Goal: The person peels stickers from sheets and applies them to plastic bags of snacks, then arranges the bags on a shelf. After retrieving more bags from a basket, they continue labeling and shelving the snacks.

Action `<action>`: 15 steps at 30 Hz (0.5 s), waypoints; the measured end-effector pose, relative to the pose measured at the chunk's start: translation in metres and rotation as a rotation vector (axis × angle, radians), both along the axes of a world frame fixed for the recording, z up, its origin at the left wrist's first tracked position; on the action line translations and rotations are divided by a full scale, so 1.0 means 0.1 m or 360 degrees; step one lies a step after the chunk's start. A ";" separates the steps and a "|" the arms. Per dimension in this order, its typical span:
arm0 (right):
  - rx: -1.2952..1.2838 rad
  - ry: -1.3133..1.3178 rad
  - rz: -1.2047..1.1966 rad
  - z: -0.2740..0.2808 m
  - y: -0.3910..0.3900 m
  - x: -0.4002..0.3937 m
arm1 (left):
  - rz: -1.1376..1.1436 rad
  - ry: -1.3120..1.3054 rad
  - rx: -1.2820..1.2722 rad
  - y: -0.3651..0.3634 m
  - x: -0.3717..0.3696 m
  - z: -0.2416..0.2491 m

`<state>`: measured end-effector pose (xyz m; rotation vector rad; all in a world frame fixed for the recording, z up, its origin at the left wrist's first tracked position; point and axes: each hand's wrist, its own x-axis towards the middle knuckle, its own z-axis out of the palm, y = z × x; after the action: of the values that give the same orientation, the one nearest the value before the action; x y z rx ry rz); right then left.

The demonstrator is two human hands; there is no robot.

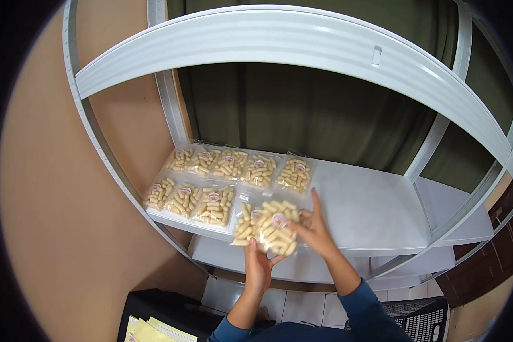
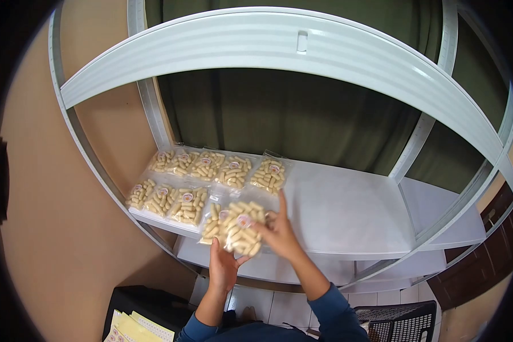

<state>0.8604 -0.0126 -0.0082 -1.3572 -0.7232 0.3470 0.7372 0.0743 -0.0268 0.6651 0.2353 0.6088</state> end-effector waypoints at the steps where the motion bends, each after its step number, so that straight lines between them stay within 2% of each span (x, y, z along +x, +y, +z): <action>1: 0.0004 0.0092 -0.0146 -0.01 -0.04 0.10 | -0.0103 -0.0063 -0.0030 0.00 -0.01 0.03; 2: 0.0075 0.0067 -0.0264 0.00 -0.07 0.18 | -0.0169 0.0025 0.0182 0.06 -0.04 0.08; 3: 0.0072 0.0075 -0.0268 -0.05 -0.12 0.33 | -0.0174 0.0033 0.0180 0.13 -0.05 0.07; 5: -0.0437 -0.0358 -0.0249 -0.15 -0.21 0.60 | -0.0389 0.0425 0.0915 0.29 -0.07 0.03; 6: -0.0480 -0.0340 -0.0296 -0.17 -0.25 0.62 | -0.0337 0.0599 0.1151 0.36 -0.11 0.06; 7: -0.0478 -0.0338 -0.0294 -0.17 -0.29 0.64 | -0.0336 0.0602 0.1153 0.43 -0.14 0.11; 9: -0.1091 -0.0766 -0.0376 0.08 -0.35 0.56 | -0.0288 0.1214 0.1864 0.52 -0.21 0.33; 10: -0.1089 -0.0761 -0.0375 0.13 -0.37 0.55 | -0.0283 0.1412 0.1856 0.52 -0.23 0.38; 11: -0.1187 -0.0675 -0.0315 0.17 -0.38 0.54 | -0.0287 0.1417 0.1860 0.51 -0.27 0.33; 13: -0.1273 -0.0599 -0.0263 0.24 -0.42 0.54 | 0.0773 0.1340 0.2608 0.50 -0.31 0.22; 14: -0.1343 -0.0671 -0.0176 0.28 -0.45 0.54 | 0.0716 0.1387 0.2447 0.46 -0.34 0.35; 15: -0.1414 -0.0739 -0.0085 0.30 -0.47 0.55 | 0.0720 0.1377 0.2454 0.51 -0.32 0.37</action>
<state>0.9152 -0.0596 0.0213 -2.3435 -0.9601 0.3238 0.7057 0.1249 0.0103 2.4210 0.7452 0.8529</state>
